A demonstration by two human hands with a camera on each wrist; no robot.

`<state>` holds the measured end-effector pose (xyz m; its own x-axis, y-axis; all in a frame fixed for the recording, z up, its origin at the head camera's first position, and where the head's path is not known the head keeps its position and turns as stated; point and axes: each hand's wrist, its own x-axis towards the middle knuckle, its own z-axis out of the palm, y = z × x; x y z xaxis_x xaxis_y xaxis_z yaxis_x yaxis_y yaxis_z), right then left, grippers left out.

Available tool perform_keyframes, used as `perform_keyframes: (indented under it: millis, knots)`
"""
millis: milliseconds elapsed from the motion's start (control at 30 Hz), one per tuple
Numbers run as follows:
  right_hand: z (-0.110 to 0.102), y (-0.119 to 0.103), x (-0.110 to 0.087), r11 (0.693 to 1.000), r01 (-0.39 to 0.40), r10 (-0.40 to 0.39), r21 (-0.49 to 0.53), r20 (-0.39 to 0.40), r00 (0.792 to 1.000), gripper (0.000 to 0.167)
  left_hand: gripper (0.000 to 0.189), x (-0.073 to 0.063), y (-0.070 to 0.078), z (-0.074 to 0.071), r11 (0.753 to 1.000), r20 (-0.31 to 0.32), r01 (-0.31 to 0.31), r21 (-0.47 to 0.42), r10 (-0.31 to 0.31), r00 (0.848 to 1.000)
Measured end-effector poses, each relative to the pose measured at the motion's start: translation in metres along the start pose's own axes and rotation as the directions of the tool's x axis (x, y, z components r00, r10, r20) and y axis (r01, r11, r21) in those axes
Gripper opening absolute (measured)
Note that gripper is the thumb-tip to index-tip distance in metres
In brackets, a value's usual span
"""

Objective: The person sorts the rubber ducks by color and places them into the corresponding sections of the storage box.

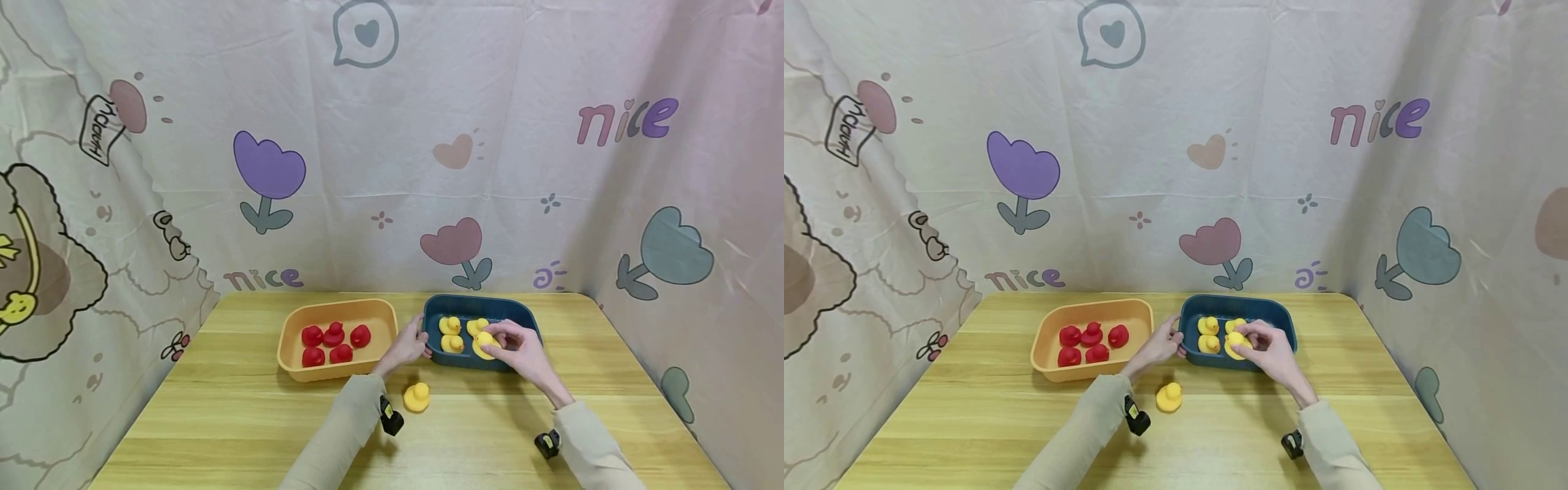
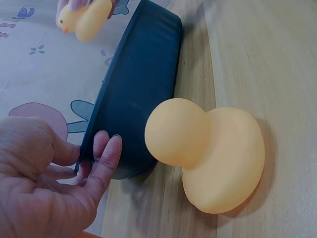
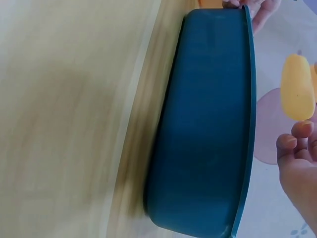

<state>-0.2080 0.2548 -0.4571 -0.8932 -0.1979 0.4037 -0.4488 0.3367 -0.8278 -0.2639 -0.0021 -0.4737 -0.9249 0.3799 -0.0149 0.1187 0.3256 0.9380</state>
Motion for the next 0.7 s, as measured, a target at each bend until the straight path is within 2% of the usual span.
perform_keyframes:
  millis: [167,467,700]
  knots:
    - [-0.001,0.001,0.005,0.998,-0.029,0.028,-0.064,-0.016,0.999,0.024,0.057,0.000,0.000,0.000,1.000,0.006,0.001,-0.002,-0.001,1.000]
    - [-0.002,0.008,0.017,0.985,-0.127,0.128,-0.113,0.004,0.992,0.029,0.056,0.000,0.000,-0.001,1.000,0.004,-0.006,0.000,0.006,1.000]
    - [-0.004,0.019,0.025,0.976,-0.164,0.169,-0.141,0.022,0.985,0.030,0.056,0.000,0.000,0.000,1.000,0.005,0.007,0.014,-0.007,1.000]
